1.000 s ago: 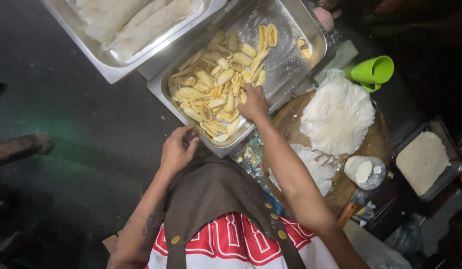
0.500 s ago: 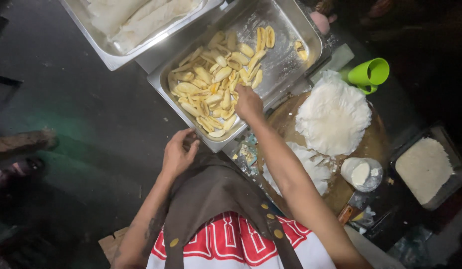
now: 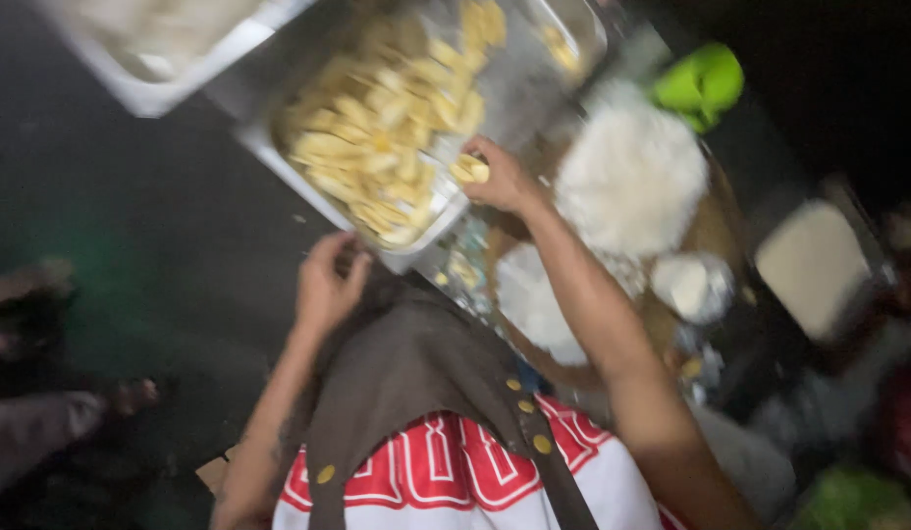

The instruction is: The person places banana slices onto a thin sheet of white dough on a wooden board, rolls the dough around the bananas to form a cylinder, and then places the finished roll into a metal tray. The person repeats this process multiple times.

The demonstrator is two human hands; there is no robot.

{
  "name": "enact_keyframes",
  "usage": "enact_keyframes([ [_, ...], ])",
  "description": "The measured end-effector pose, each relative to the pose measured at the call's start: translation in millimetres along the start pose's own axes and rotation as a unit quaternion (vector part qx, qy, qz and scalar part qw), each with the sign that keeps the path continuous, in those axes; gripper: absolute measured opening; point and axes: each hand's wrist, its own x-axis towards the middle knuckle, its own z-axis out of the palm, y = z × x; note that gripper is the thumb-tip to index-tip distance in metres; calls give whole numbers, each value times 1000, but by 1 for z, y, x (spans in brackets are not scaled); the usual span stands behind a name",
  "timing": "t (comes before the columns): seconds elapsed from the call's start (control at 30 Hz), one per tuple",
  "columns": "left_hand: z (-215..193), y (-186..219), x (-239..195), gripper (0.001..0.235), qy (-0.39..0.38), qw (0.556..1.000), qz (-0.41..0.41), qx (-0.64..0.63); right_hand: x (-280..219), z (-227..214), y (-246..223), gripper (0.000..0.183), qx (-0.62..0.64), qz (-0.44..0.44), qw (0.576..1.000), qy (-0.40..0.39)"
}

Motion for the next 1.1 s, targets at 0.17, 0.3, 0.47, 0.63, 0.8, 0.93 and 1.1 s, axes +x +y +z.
enact_keyframes([
  [0.17,31,31,18,40,-55,994,89,-5,-115,-32,36,51,-53,-79,995,25],
  [0.3,71,53,17,40,-146,981,130,7,-180,-25,95,48,-75,-91,992,48],
  [0.47,134,69,4,41,-216,955,202,28,-218,-4,106,59,-94,-70,990,73],
  [0.63,191,59,-8,43,-288,909,279,115,-236,11,134,44,-29,-147,982,113],
  [0.8,207,80,-20,34,-225,865,406,188,-250,16,167,39,-50,-183,967,171],
  [0.93,246,56,-16,23,-191,846,440,232,-263,20,176,36,-61,-196,957,205],
  [1.1,246,64,-22,25,-169,828,461,273,-271,25,204,40,-117,-196,946,231],
])
